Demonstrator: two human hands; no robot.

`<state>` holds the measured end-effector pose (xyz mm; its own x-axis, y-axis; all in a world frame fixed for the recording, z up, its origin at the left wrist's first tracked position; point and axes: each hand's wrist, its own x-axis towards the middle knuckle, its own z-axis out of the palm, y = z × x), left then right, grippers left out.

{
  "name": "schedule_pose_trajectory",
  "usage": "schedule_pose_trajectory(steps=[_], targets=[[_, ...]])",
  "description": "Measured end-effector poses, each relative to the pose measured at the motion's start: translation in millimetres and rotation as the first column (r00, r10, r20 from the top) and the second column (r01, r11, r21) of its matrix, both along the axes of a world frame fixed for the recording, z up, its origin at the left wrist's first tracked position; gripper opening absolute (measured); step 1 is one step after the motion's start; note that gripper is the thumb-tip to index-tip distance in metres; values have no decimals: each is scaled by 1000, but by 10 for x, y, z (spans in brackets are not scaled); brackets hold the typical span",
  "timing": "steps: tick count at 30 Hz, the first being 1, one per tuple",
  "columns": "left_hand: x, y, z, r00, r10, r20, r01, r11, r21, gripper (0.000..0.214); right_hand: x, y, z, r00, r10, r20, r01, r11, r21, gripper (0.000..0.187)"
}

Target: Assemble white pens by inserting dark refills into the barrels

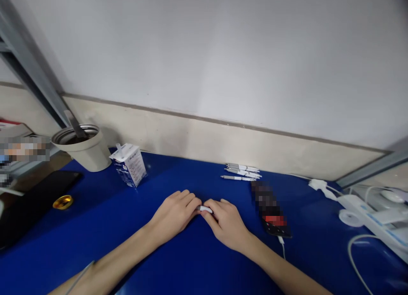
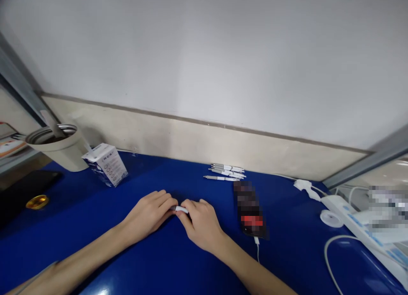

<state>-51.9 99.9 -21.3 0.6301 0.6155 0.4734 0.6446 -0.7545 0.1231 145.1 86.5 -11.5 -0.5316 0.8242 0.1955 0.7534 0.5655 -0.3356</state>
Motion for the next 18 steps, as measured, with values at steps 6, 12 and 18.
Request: schedule_pose_trajectory(steps=[6,12,18], targets=[[-25,15,-73,999,-4,-46,6,1000,31,30,52,50,-41,996,61,69,-64,997,39,30],[-28,-5,-75,999,0,-40,-4,995,-103,34,91,72,-94,995,84,53,-89,990,106,28],[-46,-4,-13,999,1,36,7,971,-241,30,76,57,-110,996,46,73,-54,993,108,28]])
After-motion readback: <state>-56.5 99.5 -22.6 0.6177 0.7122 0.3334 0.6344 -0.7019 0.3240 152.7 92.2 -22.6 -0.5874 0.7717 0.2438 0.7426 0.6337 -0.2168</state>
